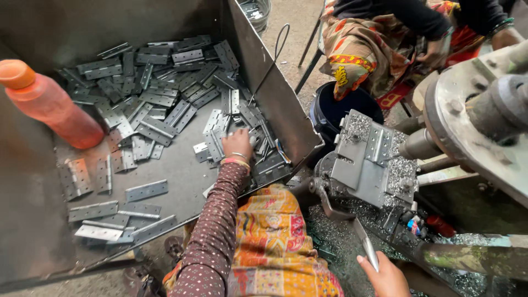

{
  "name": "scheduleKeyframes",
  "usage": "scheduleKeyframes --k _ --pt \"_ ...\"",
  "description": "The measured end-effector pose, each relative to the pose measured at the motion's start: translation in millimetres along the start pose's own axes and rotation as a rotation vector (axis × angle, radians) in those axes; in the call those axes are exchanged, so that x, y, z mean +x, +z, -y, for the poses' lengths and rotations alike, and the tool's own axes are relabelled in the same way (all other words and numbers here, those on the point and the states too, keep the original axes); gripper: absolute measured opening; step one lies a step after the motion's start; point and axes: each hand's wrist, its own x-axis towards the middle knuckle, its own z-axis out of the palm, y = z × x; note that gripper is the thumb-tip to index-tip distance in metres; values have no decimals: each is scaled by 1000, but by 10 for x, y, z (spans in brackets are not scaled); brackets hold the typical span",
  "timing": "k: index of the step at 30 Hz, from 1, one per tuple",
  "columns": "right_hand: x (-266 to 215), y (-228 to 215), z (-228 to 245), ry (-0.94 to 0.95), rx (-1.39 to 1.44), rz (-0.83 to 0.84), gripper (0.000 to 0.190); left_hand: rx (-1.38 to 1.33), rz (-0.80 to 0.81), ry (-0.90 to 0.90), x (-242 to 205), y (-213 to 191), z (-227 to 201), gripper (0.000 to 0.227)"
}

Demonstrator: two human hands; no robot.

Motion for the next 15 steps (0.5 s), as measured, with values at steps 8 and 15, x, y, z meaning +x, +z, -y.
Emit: scheduleKeyframes --k 8,15 --pt "220 119 -253 -45 -67 -11 51 187 134 180 187 702 402 15" --pt "222 123 -259 -73 -16 -5 49 -26 201 67 211 457 456 48"
